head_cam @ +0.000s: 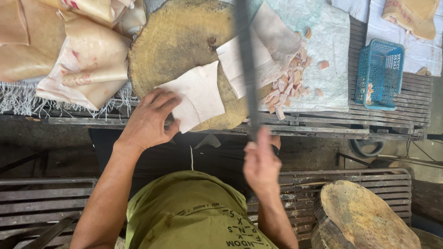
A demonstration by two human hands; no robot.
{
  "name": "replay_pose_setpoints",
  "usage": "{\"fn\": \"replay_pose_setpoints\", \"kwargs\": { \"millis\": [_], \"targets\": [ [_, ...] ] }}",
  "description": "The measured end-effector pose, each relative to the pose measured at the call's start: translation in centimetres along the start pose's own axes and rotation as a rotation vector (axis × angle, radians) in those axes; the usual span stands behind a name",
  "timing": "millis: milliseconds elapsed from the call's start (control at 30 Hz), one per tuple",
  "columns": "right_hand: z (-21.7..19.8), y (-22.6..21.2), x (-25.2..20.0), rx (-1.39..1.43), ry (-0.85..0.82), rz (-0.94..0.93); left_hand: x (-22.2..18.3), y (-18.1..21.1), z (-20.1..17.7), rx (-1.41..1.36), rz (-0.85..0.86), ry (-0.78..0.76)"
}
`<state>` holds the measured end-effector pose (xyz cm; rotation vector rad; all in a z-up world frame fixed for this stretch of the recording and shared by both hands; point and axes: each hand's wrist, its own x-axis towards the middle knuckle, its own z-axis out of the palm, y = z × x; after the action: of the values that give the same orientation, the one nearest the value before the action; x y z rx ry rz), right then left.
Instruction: The person uses a large knife to cut a piece of pale meat into small cubes on a round wooden cutting board. The cut pieces are pushed to the side of the board as the person continues slicing.
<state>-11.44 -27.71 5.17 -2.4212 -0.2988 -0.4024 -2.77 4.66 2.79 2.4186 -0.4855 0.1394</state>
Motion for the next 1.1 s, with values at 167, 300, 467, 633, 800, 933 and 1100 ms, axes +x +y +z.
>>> {"fn": "replay_pose_setpoints", "kwargs": {
  "millis": [167,300,467,633,800,933,1100],
  "targets": [
    [0.7,0.2,-0.1,0.285,0.332,-0.08,-0.1,0.0,-0.3,0.009,-0.012,-0.086],
    [5.0,0.7,-1.1,-0.213,-0.326,0.022,-0.6,0.1,0.0,0.03,0.02,-0.093],
    [4.8,1.6,-2.2,-0.137,-0.335,0.159,-0.2,-0.2,1.0,-0.017,0.023,-0.035],
    [6.7,2.1,0.0,-0.048,-0.323,0.182,-0.5,1.5,2.9,0.093,0.008,-0.11],
    [5.7,2.3,1.0,-0.076,-0.344,0.178,0.4,2.4,4.6,0.077,0.075,-0.095],
    [3.2,1.9,-1.0,-0.074,-0.302,0.096,1.0,1.4,4.7,0.134,0.107,-0.098],
    [4.1,2.7,-2.2,-0.09,-0.288,0.037,2.2,1.5,7.1,0.281,0.128,-0.041]
  ]
}}
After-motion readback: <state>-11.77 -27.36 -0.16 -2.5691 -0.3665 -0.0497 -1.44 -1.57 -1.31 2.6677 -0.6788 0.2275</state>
